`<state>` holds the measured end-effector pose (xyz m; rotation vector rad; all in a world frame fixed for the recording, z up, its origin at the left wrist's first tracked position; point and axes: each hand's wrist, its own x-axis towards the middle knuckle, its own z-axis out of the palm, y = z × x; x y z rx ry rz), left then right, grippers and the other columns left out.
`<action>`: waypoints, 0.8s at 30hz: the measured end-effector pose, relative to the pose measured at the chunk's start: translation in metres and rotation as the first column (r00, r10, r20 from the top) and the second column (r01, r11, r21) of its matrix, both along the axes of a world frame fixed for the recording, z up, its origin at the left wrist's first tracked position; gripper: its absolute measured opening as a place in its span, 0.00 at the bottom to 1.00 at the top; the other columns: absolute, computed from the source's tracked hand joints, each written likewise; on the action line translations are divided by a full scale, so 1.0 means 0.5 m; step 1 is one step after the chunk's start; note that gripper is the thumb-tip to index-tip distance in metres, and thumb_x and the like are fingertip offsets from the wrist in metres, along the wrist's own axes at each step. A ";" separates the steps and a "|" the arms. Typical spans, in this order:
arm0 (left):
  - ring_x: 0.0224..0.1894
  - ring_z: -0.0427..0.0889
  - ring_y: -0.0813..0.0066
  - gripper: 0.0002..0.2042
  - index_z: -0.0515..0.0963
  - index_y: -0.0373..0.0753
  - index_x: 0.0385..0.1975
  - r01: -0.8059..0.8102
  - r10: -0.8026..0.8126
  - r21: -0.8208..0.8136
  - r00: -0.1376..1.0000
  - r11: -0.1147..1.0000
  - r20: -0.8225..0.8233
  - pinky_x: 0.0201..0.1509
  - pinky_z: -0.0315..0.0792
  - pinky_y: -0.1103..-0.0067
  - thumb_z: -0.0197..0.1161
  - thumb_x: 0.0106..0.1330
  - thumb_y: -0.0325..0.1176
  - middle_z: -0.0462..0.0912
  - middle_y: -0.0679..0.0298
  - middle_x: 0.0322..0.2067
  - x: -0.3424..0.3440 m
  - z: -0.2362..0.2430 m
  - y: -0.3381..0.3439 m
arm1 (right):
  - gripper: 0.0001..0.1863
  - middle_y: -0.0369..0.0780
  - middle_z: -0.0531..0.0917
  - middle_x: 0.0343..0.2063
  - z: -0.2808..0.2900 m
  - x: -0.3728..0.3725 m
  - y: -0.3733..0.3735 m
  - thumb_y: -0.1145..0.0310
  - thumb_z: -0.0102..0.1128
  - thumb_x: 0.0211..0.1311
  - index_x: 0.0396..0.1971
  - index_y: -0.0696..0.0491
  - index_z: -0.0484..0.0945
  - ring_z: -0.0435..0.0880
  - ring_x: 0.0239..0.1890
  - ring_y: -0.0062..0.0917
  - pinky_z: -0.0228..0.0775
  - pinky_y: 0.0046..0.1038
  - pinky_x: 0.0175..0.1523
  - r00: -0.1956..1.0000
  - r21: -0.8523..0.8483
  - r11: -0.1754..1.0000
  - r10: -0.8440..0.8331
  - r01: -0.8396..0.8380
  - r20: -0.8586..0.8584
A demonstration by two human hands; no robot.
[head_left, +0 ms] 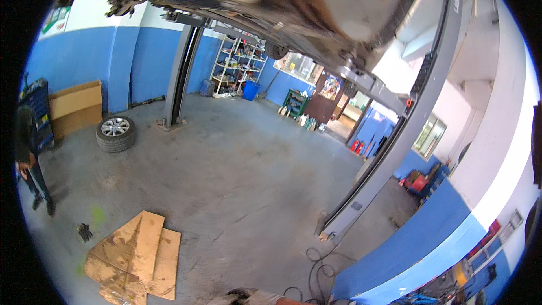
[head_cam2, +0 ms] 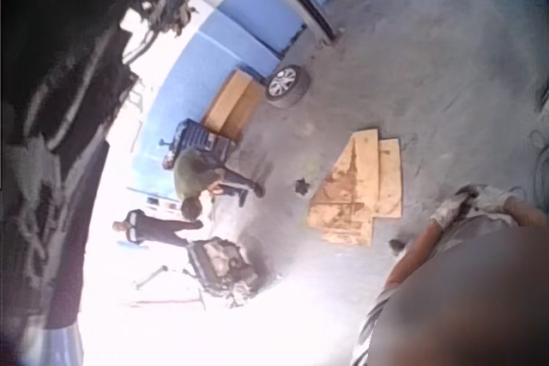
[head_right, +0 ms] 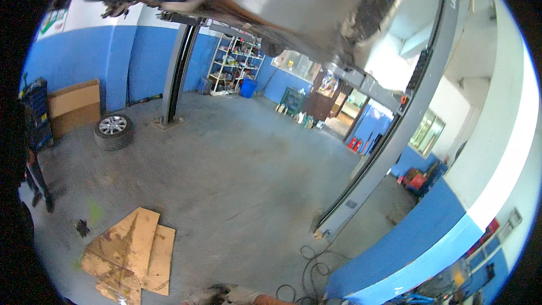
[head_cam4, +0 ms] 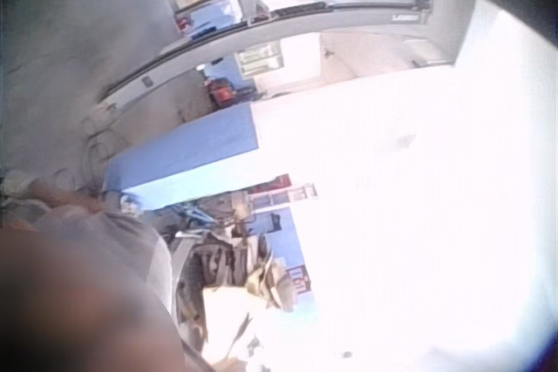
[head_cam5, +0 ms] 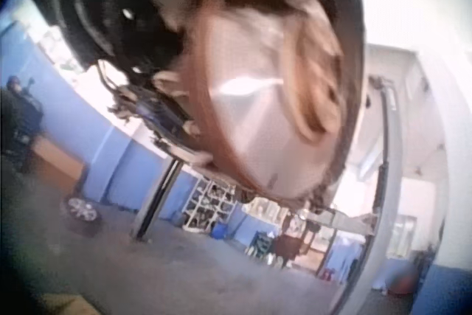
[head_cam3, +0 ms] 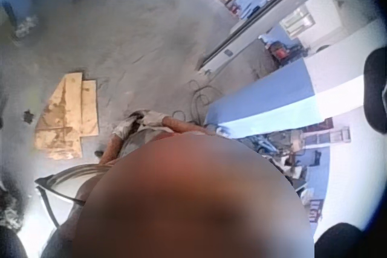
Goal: The person works under a lifted car, removing a suspension component from a cardboard box and installing it into the wheel well. They align and secure the part by hand, then adjust the brake caliper and surrounding hardware.
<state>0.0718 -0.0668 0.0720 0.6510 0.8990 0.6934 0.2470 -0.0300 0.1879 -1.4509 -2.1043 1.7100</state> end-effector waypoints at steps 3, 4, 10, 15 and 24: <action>0.21 0.72 0.80 0.13 0.80 0.47 0.47 0.129 -0.132 0.029 0.970 0.991 0.205 0.22 0.63 0.83 0.53 0.77 0.46 0.79 0.72 0.27 0.065 -0.037 0.053 | 0.27 0.50 0.78 0.61 0.009 0.085 0.016 0.52 0.54 0.73 0.62 0.56 0.75 0.81 0.56 0.44 0.72 0.40 0.60 1.000 -0.003 1.000 0.006 -0.006 0.001; 0.22 0.73 0.81 0.14 0.80 0.47 0.50 0.204 -0.158 -0.139 0.945 0.969 0.286 0.23 0.64 0.85 0.54 0.77 0.47 0.80 0.72 0.28 0.083 -0.050 0.069 | 0.27 0.50 0.78 0.61 0.004 0.113 0.021 0.53 0.54 0.73 0.62 0.57 0.75 0.81 0.56 0.44 0.72 0.40 0.60 1.000 -0.009 1.000 0.002 -0.002 0.002; 0.36 0.82 0.73 0.16 0.79 0.37 0.56 0.202 -0.162 -0.102 0.936 0.974 0.312 0.40 0.77 0.80 0.56 0.75 0.39 0.85 0.62 0.38 0.175 -0.089 0.160 | 0.21 0.48 0.84 0.47 -0.108 0.238 0.054 0.56 0.48 0.78 0.55 0.55 0.79 0.83 0.45 0.40 0.76 0.38 0.52 0.989 0.305 0.947 -0.067 0.105 -0.135; 0.45 0.84 0.63 0.18 0.77 0.28 0.57 0.238 -0.229 -0.023 0.952 0.971 0.205 0.49 0.78 0.73 0.59 0.70 0.28 0.86 0.53 0.43 0.222 -0.065 0.304 | 0.11 0.39 0.82 0.30 -0.235 0.334 0.116 0.61 0.52 0.75 0.35 0.48 0.81 0.79 0.29 0.27 0.73 0.31 0.35 0.083 -0.910 0.384 -0.923 0.154 -0.376; 0.50 0.85 0.63 0.21 0.76 0.34 0.62 0.465 -0.407 -0.050 0.817 0.884 0.409 0.57 0.79 0.67 0.62 0.68 0.30 0.86 0.57 0.50 0.451 -0.067 0.665 | 0.22 0.51 0.89 0.39 -0.164 0.458 0.376 0.47 0.59 0.68 0.46 0.49 0.87 0.88 0.43 0.47 0.79 0.43 0.49 0.605 0.213 0.583 -0.794 0.784 -0.054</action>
